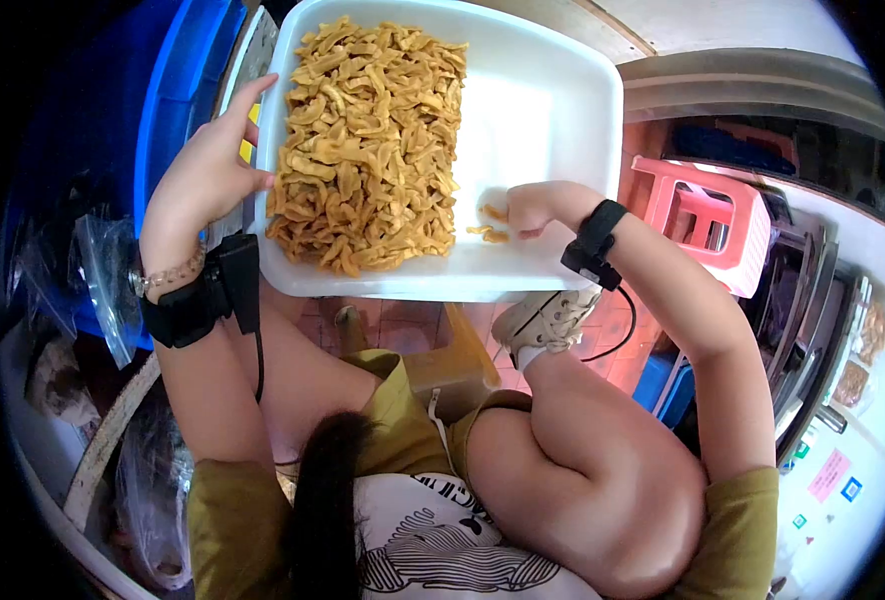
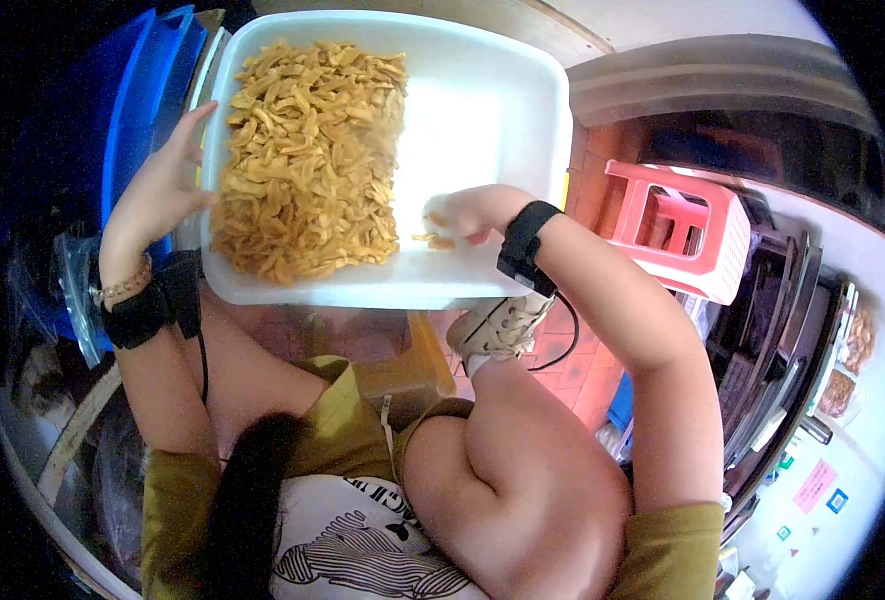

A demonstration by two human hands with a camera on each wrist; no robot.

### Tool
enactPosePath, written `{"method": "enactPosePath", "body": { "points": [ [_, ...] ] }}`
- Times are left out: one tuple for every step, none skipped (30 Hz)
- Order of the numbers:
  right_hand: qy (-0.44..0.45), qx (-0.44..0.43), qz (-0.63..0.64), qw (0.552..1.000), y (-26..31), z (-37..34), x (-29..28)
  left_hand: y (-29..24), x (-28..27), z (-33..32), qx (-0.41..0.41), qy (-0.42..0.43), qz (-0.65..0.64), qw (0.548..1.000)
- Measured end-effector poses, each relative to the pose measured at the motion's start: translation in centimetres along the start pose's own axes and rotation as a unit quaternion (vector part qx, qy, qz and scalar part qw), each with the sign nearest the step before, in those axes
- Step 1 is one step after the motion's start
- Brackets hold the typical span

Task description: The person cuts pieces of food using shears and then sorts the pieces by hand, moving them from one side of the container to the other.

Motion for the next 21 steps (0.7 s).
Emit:
{"method": "enactPosePath", "body": {
  "points": [
    [0.000,0.001,0.001,1.000,-0.8,1.1,0.3,0.0,0.0,0.1,-0.004,0.000,-0.006,1.000],
    [0.006,-0.018,0.032,0.999,-2.2,3.2,0.9,0.1,0.1,0.1,-0.008,0.000,-0.012,1.000],
    [0.013,-0.038,0.063,0.997,-2.0,3.6,1.0,0.0,0.1,0.0,-0.008,0.000,-0.012,1.000],
    [-0.041,-0.016,0.055,0.998,-2.1,3.9,0.6,-0.2,0.0,0.0,-0.008,-0.001,-0.010,1.000],
    [-0.041,-0.016,0.055,0.997,-2.2,4.0,1.0,-0.3,0.0,-0.1,-0.008,-0.003,-0.008,1.000],
    [-0.136,-0.077,0.065,0.985,-1.8,3.8,1.1,-0.4,0.0,-0.1,-0.007,-0.003,-0.007,1.000],
    [-0.230,-0.137,0.074,0.961,-1.5,3.6,1.1,-0.4,-0.1,-0.2,-0.009,-0.003,-0.005,1.000],
    [-0.166,-0.142,0.107,0.970,-1.2,3.9,1.3,-0.4,-0.1,-0.1,-0.011,-0.003,-0.003,1.000],
    [-0.167,-0.143,0.108,0.970,-0.4,3.8,1.3,-0.5,-0.1,-0.1,-0.010,-0.003,-0.002,1.000],
    [-0.098,-0.124,0.076,0.985,0.7,3.5,1.6,-0.4,-0.1,-0.1,-0.012,-0.004,0.002,1.000],
    [-0.028,-0.103,0.042,0.993,1.3,3.2,2.1,-0.4,-0.1,-0.1,-0.014,-0.004,0.005,1.000],
    [-0.031,-0.127,0.026,0.991,1.1,3.2,2.7,-0.5,-0.1,-0.1,-0.013,-0.003,0.006,1.000],
    [-0.031,-0.127,0.027,0.991,0.9,3.5,2.9,-0.6,-0.1,-0.2,-0.014,-0.001,-0.003,1.000],
    [-0.014,-0.123,-0.031,0.992,0.8,3.9,3.0,-0.7,-0.1,-0.2,-0.015,0.002,-0.012,1.000],
    [0.002,-0.118,-0.090,0.989,1.1,3.8,2.9,-0.6,-0.1,-0.2,-0.014,0.002,-0.012,1.000],
    [0.002,-0.118,-0.090,0.989,1.0,3.3,2.5,-0.5,-0.1,-0.2,-0.008,0.002,-0.014,1.000],
    [-0.024,-0.091,-0.099,0.991,0.5,2.4,1.8,-0.3,-0.1,-0.2,-0.002,0.002,-0.016,1.000],
    [-0.049,-0.065,-0.108,0.991,0.1,1.6,1.3,-0.2,-0.1,-0.2,-0.002,0.001,-0.016,1.000],
    [-0.049,-0.065,-0.109,0.991,-0.1,1.3,1.7,-0.1,-0.1,-0.1,0.007,-0.002,-0.007,1.000],
    [-0.076,-0.055,-0.100,0.991,-0.3,1.0,2.2,0.0,-0.1,-0.1,0.016,-0.005,0.002,1.000],
    [-0.104,-0.045,-0.090,0.989,-0.8,1.0,2.5,0.0,-0.1,-0.1,0.016,-0.006,0.003,1.000]
  ]
}}
Point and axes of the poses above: each hand's wrist, its own z-axis towards the middle knuckle, its own x-axis out of the palm, y = z × x, the point moved 2 cm from there along z, towards the middle knuckle, and after that the axes turned 3 degrees about x, right-handed, at the moved point
